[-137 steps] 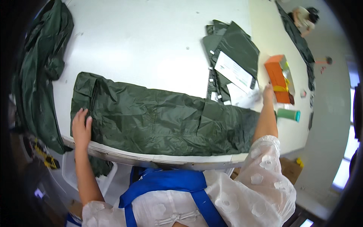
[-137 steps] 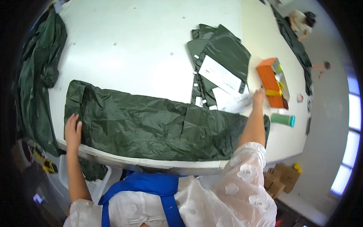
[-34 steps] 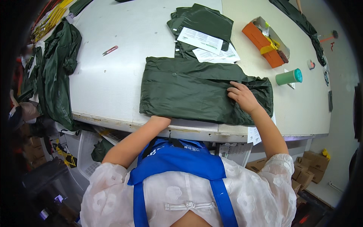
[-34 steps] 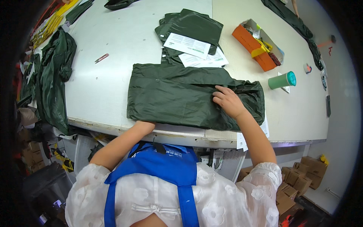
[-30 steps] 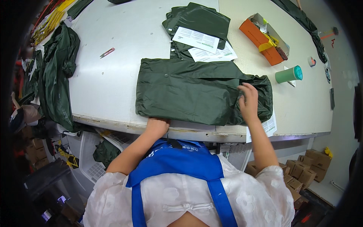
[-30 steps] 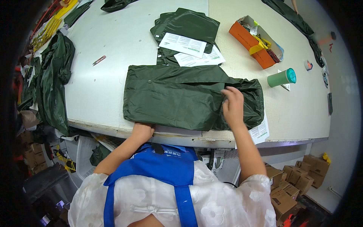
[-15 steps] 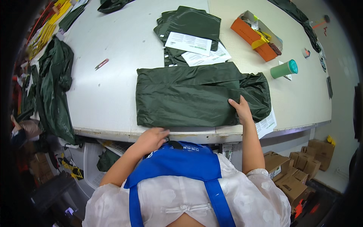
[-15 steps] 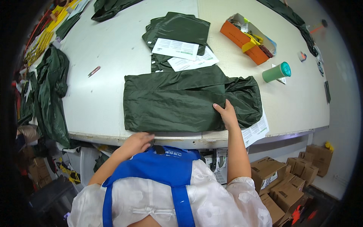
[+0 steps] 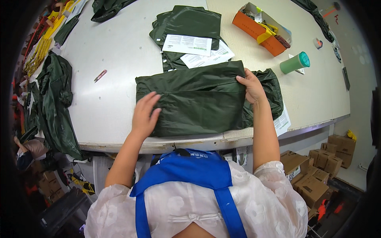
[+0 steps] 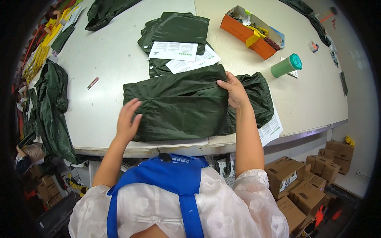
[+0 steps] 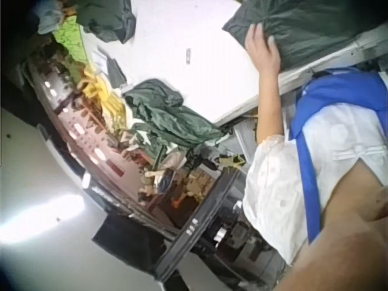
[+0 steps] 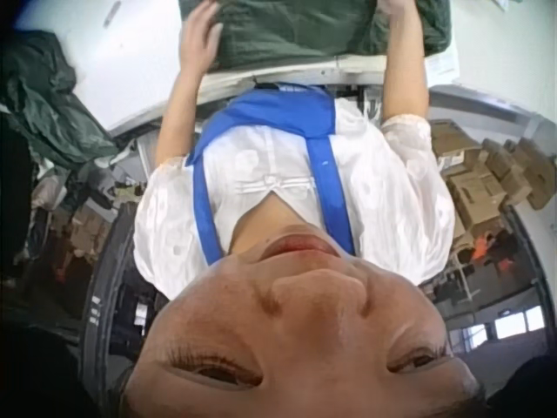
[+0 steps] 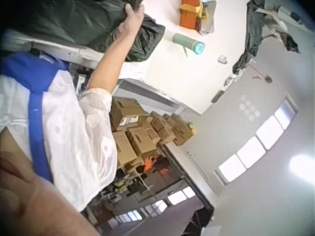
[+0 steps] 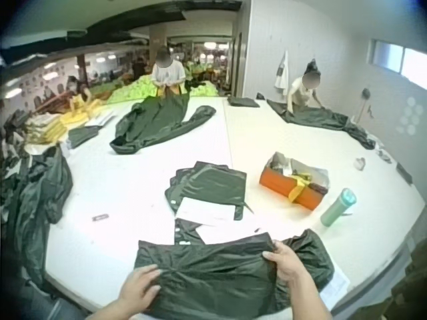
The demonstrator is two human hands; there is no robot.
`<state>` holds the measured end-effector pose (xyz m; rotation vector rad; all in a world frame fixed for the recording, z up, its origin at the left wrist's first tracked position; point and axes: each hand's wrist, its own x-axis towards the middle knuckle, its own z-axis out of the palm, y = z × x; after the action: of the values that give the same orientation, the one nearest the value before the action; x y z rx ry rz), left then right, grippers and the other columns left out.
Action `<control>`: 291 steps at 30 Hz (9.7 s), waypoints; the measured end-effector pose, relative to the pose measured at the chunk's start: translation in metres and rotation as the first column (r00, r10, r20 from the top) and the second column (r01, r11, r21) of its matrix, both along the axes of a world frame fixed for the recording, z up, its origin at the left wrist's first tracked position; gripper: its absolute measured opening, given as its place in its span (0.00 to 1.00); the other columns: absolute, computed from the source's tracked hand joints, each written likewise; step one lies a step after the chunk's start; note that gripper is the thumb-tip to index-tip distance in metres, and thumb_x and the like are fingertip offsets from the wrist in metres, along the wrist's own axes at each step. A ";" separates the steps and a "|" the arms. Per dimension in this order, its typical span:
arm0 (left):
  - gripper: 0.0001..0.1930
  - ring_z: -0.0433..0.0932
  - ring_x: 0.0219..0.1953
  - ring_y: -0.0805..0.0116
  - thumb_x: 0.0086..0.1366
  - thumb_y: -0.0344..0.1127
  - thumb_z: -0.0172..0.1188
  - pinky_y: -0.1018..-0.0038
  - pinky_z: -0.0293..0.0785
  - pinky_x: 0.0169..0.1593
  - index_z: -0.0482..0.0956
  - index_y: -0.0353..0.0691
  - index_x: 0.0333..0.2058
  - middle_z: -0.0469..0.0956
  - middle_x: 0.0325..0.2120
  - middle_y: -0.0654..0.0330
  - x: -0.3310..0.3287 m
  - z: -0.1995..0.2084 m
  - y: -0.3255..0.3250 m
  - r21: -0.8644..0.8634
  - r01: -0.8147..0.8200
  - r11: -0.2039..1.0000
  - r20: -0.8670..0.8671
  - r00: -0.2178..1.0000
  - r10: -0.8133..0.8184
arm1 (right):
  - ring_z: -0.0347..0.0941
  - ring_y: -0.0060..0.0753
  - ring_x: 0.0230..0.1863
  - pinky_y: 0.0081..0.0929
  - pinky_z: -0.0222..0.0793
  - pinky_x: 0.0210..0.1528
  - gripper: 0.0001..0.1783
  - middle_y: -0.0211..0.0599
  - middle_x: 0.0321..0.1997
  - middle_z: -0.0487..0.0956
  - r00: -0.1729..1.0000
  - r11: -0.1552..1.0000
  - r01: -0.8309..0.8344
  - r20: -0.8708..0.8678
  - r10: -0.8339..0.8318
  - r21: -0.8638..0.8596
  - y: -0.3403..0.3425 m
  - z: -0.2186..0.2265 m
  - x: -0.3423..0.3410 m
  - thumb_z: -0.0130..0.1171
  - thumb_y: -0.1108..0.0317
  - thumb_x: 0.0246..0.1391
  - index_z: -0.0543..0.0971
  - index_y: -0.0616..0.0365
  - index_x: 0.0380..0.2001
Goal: The person folds a green jacket on a white table. They smooth the fabric, fold the sleeves inward, and fold the body into a compact rectangle. The folded jacket is placed on a stack of similar folded items.
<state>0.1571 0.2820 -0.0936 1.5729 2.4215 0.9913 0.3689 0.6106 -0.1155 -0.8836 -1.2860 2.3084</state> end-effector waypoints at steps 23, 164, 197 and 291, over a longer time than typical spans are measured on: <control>0.26 0.71 0.36 0.54 0.43 0.14 0.54 0.69 0.70 0.41 0.72 0.39 0.45 0.70 0.32 0.54 0.006 -0.049 -0.122 0.226 -0.334 0.915 -0.212 0.900 0.381 | 0.71 0.41 0.38 0.29 0.64 0.44 0.19 0.46 0.36 0.77 0.865 0.760 0.116 0.311 -0.394 0.639 -0.048 -0.050 0.005 0.48 0.57 0.62 0.73 0.66 0.39; 0.15 0.76 0.37 0.52 0.62 0.43 0.56 0.65 0.70 0.44 0.77 0.37 0.39 0.78 0.33 0.49 0.034 -0.028 0.217 -0.311 0.514 0.799 0.343 0.845 -0.410 | 0.73 0.33 0.28 0.26 0.69 0.31 0.10 0.41 0.31 0.76 0.877 0.312 0.111 0.055 -0.478 0.943 -0.032 -0.046 0.104 0.53 0.79 0.49 0.72 0.60 0.37; 0.24 0.73 0.28 0.65 0.58 0.55 0.58 0.70 0.68 0.36 0.80 0.34 0.28 0.76 0.23 0.53 0.088 0.028 0.267 -0.417 0.732 0.539 0.683 0.644 -0.345 | 0.70 0.47 0.35 0.36 0.68 0.38 0.12 0.43 0.32 0.73 0.857 -0.007 0.033 -0.032 -0.514 0.999 -0.063 -0.018 0.115 0.54 0.84 0.41 0.73 0.61 0.33; 0.35 0.74 0.47 0.58 0.58 0.41 0.62 0.68 0.70 0.50 0.60 0.28 0.58 0.72 0.47 0.46 -0.065 -0.081 -0.119 -0.469 -0.462 0.753 0.629 0.423 0.652 | 0.36 0.55 0.71 0.53 0.34 0.67 0.36 0.49 0.72 0.42 0.842 0.383 -0.228 0.378 -0.384 0.895 -0.158 -0.043 -0.023 0.40 0.49 0.63 0.48 0.57 0.67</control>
<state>0.0921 0.1634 -0.1747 0.0647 2.2378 1.0865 0.3461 0.4525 -0.1582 -1.0883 -2.3180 0.8077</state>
